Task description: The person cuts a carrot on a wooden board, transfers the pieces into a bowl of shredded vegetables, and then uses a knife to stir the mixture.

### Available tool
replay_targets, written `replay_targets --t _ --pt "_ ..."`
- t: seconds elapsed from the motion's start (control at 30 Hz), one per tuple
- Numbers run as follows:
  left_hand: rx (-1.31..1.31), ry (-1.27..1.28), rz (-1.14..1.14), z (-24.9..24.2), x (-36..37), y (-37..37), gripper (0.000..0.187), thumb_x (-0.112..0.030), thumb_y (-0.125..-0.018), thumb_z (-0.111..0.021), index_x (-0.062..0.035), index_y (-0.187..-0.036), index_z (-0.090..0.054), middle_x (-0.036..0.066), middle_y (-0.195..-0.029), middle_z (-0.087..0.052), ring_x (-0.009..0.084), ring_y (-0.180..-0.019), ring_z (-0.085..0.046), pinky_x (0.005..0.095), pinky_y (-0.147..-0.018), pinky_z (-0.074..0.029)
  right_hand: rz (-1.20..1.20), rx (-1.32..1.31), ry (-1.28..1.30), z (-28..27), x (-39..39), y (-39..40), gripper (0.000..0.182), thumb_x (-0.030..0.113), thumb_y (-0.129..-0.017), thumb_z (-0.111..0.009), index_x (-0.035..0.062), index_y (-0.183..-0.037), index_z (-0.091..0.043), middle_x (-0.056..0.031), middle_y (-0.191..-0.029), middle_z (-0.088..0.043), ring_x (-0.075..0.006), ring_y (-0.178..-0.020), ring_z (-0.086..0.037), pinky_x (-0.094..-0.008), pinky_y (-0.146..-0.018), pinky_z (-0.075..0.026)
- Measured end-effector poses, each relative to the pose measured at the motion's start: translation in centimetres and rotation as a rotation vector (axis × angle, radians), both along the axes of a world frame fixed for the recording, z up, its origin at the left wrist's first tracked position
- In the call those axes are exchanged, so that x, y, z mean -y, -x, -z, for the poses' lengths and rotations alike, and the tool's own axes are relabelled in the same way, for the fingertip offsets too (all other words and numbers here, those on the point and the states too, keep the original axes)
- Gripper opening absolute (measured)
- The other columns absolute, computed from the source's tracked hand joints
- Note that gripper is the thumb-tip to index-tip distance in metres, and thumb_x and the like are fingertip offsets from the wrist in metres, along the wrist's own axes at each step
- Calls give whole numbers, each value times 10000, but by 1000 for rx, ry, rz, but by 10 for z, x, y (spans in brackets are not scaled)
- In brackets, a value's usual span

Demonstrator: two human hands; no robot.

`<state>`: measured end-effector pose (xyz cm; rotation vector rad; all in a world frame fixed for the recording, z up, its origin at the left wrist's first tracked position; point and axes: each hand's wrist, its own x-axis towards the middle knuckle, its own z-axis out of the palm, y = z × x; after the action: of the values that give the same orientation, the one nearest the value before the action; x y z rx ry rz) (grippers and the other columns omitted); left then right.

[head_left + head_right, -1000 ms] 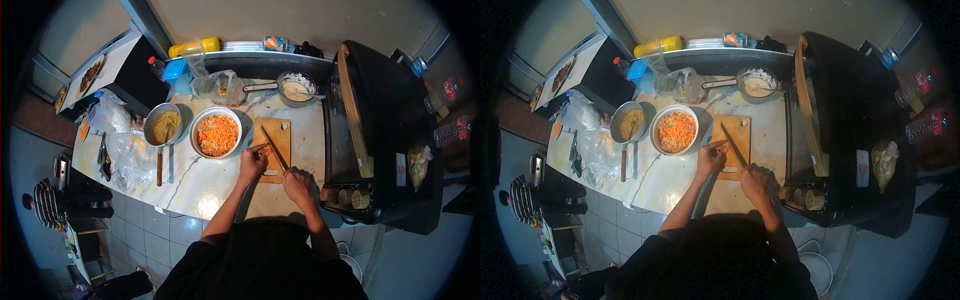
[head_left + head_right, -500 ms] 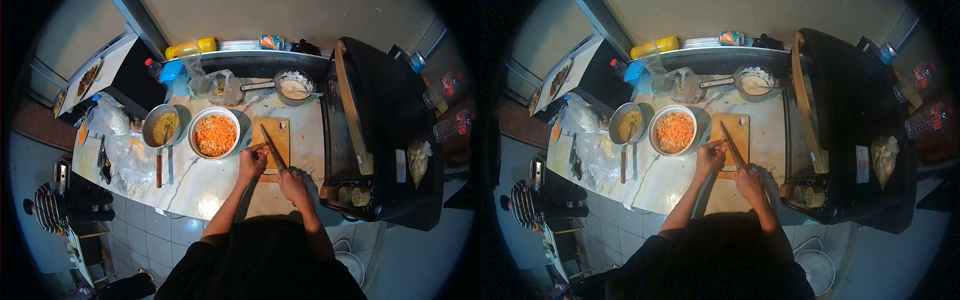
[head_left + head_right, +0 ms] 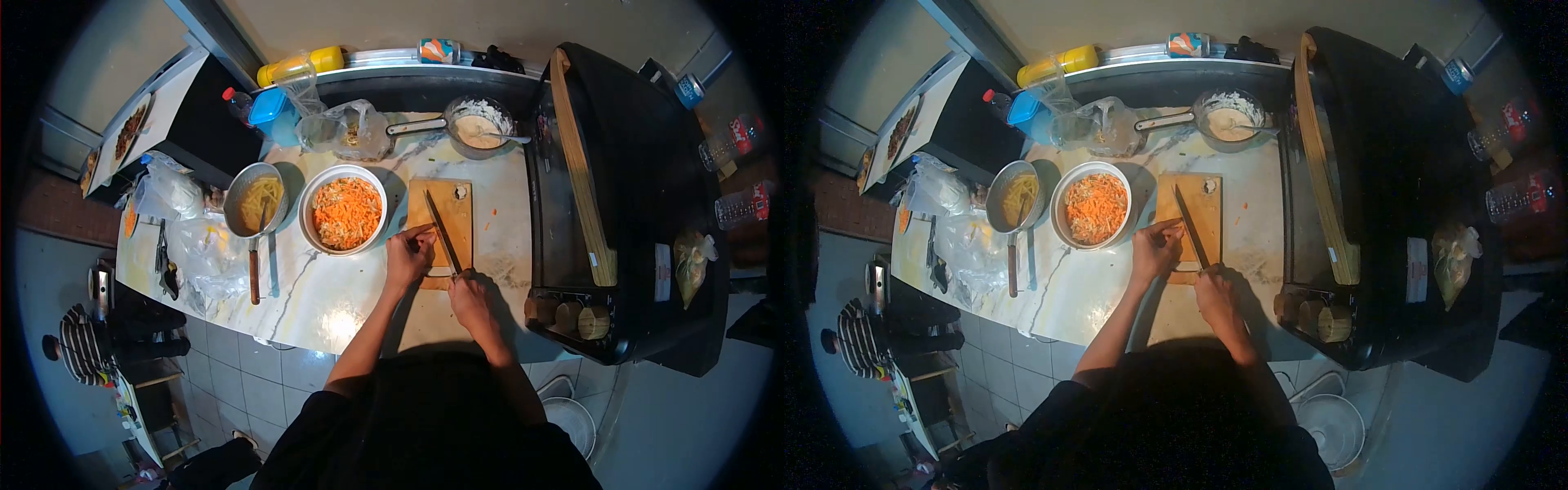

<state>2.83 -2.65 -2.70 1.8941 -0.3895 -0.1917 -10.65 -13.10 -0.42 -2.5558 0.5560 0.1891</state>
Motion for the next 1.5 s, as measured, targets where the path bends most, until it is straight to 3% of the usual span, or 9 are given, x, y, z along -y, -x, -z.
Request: replay_targets --t 0.1,0.27,0.43,0.5,0.7,0.87,1.13,1.4,1.5 --pt "-9 4 -3 0 1 0 260 -54 -816 -704 31 -1060 -677 117 -806 -719 96 -652 -639 255 -593 -507 -68 -62 -3 -16 2 -4 225 175 -905 -506 -36 -967 -553 -222 -827 -667 -400 -797 -660 -500 -719 -517" --pt "-10 8 -12 -5 0 0 259 -63 -825 -700 31 -1065 -675 121 -806 -719 99 -659 -645 255 -607 -514 -108 -104 199 -16 12 -7 214 138 -894 -490 -62 -942 -550 -232 -811 -670 -372 -816 -680 -460 -721 -531" --pt "12 27 0 -2 0 -1 259 -59 -818 -694 42 -1056 -675 126 -827 -722 99 -673 -657 255 -632 -526 -142 -30 144 -26 30 -8 311 259 -934 -481 -38 -954 -569 -232 -851 -664 -407 -836 -653 -499 -731 -507" --pt "-2 37 -8 -2 0 1 257 -59 -820 -686 51 -1052 -673 125 -824 -722 95 -669 -654 253 -632 -525 -185 -112 25 -34 36 -14 348 316 -949 -467 -7 -940 -596 -233 -857 -656 -425 -832 -637 -517 -734 -491" --pt "-12 38 -21 -3 0 1 257 -51 -818 -666 78 -1041 -665 121 -805 -722 96 -659 -652 250 -626 -525 -127 -191 -61 -48 27 -18 323 311 -938 -467 19 -954 -604 -257 -916 -646 -449 -905 -605 -545 -805 -450" --pt "-104 40 -15 -6 0 2 249 -45 -817 -659 83 -1030 -665 126 -799 -721 109 -657 -661 263 -627 -531 -112 -180 -35 -32 20 -14 322 314 -938 -466 27 -966 -608 -253 -933 -646 -447 -904 -607 -543 -804 -452" --pt "4 45 -16 -5 1 0 242 -64 -814 -697 50 -1027 -681 131 -812 -721 105 -655 -657 257 -626 -527 -75 -167 19 -20 9 -9 329 335 -948 -458 43 -1016 -594 -232 -920 -647 -418 -885 -621 -529 -786 -459" --pt "19 16 -3 -4 1 0 248 -81 -816 -706 38 -1032 -684 128 -814 -722 91 -662 -654 254 -609 -519 -25 -169 11 1 9 -9 376 324 -959 -450 -31 -972 -573 -221 -903 -658 -408 -879 -626 -536 -768 -462" --pt "8 5 -7 -12 -1 1 258 -76 -812 -703 38 -1043 -682 136 -812 -720 98 -660 -657 254 -611 -519 -73 -149 67 -6 17 -9 358 324 -957 -452 -11 -979 -575 -233 -912 -654 -424 -889 -620 -537 -787 -458"
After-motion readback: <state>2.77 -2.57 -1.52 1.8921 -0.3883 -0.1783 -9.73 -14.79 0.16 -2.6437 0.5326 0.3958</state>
